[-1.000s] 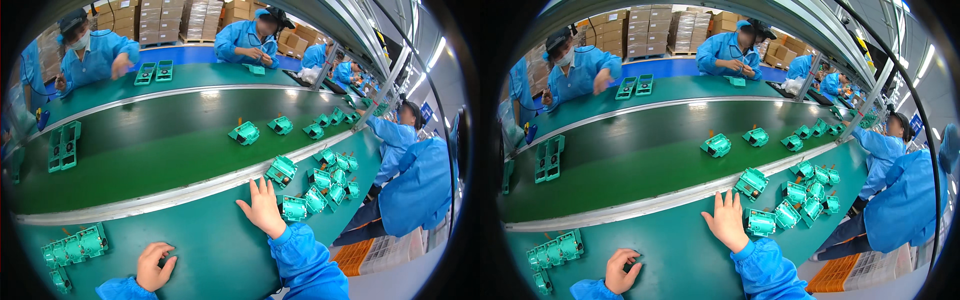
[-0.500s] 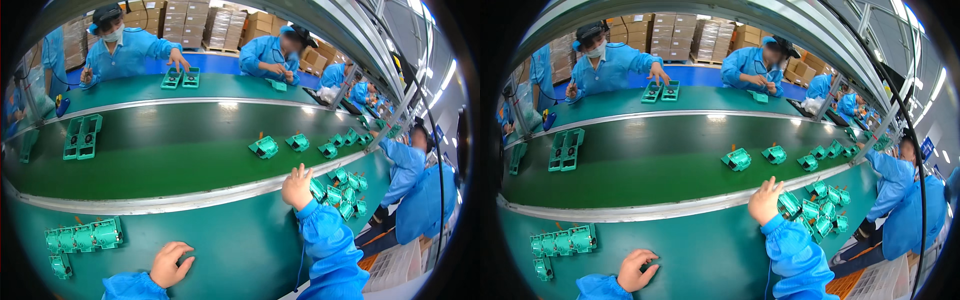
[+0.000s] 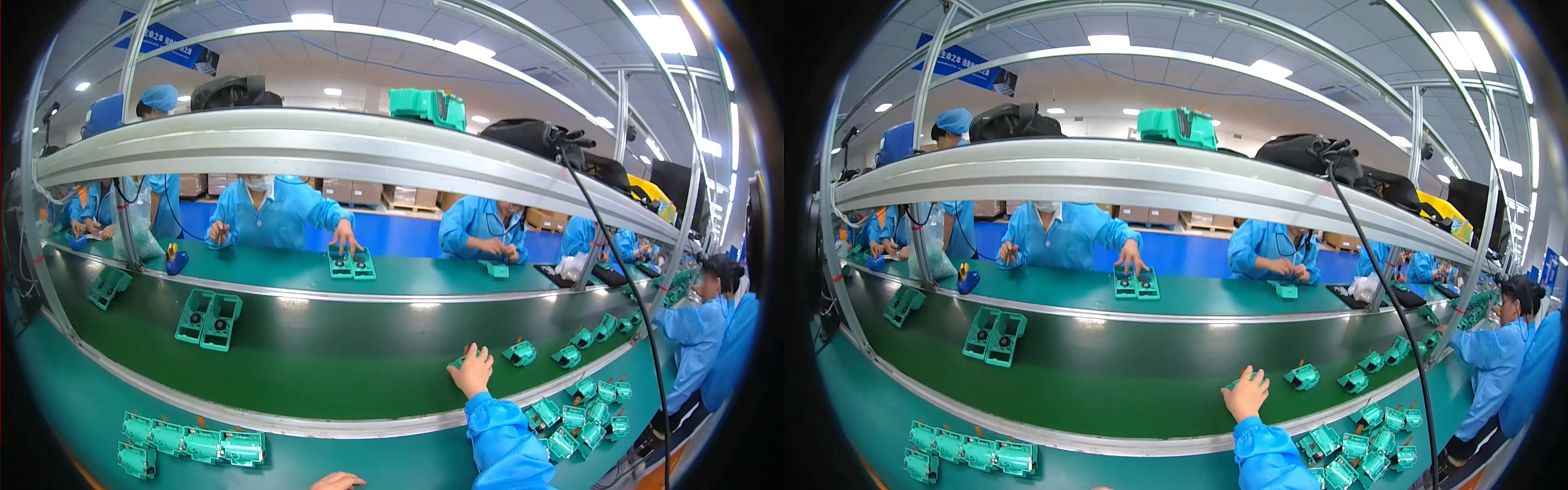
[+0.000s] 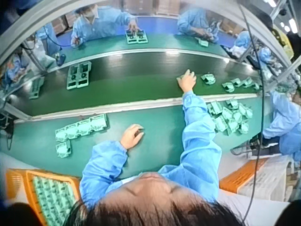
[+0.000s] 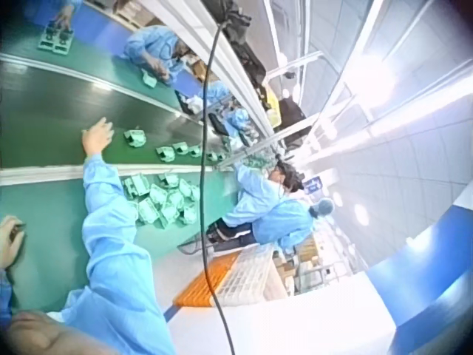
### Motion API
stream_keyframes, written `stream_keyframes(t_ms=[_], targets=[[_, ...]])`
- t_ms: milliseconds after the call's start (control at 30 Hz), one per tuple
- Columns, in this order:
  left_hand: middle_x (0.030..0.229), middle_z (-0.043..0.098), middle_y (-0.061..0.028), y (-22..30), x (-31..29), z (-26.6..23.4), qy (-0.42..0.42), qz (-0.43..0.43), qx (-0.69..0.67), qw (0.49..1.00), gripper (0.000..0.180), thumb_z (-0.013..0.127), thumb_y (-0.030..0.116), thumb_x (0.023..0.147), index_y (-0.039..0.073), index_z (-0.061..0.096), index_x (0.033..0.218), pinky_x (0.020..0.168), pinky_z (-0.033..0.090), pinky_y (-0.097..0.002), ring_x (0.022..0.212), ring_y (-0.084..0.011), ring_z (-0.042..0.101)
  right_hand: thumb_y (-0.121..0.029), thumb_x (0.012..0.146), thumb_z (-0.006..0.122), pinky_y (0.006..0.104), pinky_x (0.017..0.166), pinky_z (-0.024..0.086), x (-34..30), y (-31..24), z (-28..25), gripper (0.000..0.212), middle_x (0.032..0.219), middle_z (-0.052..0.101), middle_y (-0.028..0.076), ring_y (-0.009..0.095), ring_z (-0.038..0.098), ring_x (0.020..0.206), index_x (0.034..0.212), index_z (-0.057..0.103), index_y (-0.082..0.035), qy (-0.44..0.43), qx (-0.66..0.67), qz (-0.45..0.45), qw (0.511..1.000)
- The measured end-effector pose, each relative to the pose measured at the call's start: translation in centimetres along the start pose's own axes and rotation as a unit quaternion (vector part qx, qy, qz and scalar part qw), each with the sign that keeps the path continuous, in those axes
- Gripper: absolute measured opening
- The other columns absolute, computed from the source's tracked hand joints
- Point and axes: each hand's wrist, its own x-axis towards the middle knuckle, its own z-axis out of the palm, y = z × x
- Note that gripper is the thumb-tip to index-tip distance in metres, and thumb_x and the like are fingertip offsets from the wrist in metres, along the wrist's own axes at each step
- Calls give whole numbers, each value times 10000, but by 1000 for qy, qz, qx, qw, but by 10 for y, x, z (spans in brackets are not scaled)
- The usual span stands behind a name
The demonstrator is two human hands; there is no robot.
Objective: The person assembles green electronic device housings by hand on a factory production line, fitting plastic housings around circuit boards and electronic components.
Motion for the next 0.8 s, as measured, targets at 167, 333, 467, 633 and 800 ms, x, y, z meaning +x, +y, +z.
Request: stream_keyframes(t_ms=[167, 333, 467, 633, 800], targets=[[789, 520, -101, -3, 15, 3, 0, -8, -3, 1000, 169, 585, 71, 735, 32, 562, 898, 532, 416, -269, 583, -200, 505, -374, 509, 771, 445, 878, 360, 27, 28, 17, 957, 1244, 297, 205, 383, 363, 1101, 1246, 255, -49, -8, 94, 92, 991], [799, 527, -99, -3, 24, -3, -34, -45, -8, 998, 168, 589, 51, 737, 25, 562, 901, 551, 422, -255, 603, -184, 512, -308, 547, 747, 429, 807, 432, 41, 17, 36, 842, 1095, 432, 195, 371, 446, 1015, 1202, 292, -37, -27, 187, 93, 978], [828, 538, -98, -1, 27, 0, -31, -54, -1, 998, 173, 582, 19, 738, 17, 561, 910, 578, 428, -245, 635, -171, 515, -292, 554, 725, 436, 798, 418, 15, -13, 35, 824, 1065, 404, 222, 400, 432, 937, 1209, 300, -29, -15, 193, 121, 974], [858, 546, -98, 4, 25, 4, -62, -118, -36, 990, 238, 574, 10, 751, 20, 543, 987, 628, 424, -238, 691, -159, 520, -321, 566, 735, 332, 843, 404, -51, -47, -4, 842, 1074, 477, 245, 301, 500, 979, 1196, 348, 82, -121, 477, 59, 868], [1096, 466, -182, 22, 27, 6, 126, -263, -335, 896, 488, 612, 77, 742, 72, 426, 1192, 837, 369, -326, 948, -250, 469, -300, 679, 700, 329, 953, 293, -152, -74, -81, 801, 1241, 363, 210, 252, 369, 1144, 1254, 276, 64, -304, 604, -4, 737]])
